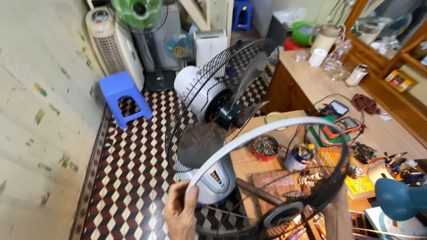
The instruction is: The person assembles a standing fan by attaching the front and rear wire cages to the fan head and securing them. They then plug in the power cord and turn the fan on to test it.
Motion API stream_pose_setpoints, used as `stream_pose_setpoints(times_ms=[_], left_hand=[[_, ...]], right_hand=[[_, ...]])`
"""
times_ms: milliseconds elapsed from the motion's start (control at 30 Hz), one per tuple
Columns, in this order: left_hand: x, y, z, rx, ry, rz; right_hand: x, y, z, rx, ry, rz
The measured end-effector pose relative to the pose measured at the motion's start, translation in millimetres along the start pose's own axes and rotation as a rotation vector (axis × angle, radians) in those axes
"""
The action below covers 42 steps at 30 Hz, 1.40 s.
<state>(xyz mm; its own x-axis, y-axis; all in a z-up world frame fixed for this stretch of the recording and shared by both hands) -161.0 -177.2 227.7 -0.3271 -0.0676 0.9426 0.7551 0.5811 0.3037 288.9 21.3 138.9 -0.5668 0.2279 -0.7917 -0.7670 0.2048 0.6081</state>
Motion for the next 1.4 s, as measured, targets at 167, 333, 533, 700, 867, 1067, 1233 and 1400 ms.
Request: stream_pose_setpoints(times_ms=[167,333,533,700,867,1067,1233,1400], left_hand=[[6,-33,13,0.072,0.147,0.119],[33,-29,42,0.233,-0.011,0.088],[67,-20,59,0.201,0.059,0.072],[79,-10,70,0.129,0.146,0.078],[95,15,59,0.189,0.214,-0.036],[128,45,34,0.238,0.315,0.037],[135,56,34,0.350,0.436,0.125],[138,70,35,0.282,0.518,-0.028]], right_hand=[[-1,38,6,-0.031,-0.048,0.097],[-13,89,21,-0.033,-0.014,0.000],[2,137,55,-0.082,0.063,0.047],[-2,163,76,-0.119,0.021,0.087],[5,195,123,-0.186,0.047,0.068],[33,233,186,-0.447,0.050,0.203],[51,259,200,-0.504,0.063,0.157],[59,284,184,-0.500,0.102,0.355]])
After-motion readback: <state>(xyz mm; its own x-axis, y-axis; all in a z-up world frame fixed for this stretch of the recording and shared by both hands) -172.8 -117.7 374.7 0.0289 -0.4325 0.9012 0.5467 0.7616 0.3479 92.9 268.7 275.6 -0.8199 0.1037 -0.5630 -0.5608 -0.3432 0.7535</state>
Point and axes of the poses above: each hand's wrist, its own z-axis towards the middle knuckle, its own y-axis out of the palm, x = y × z, the point moved 1 cm from there along z, towards the middle knuckle, and after that the axes turned 11 degrees about -y, right-handed, at the moved point
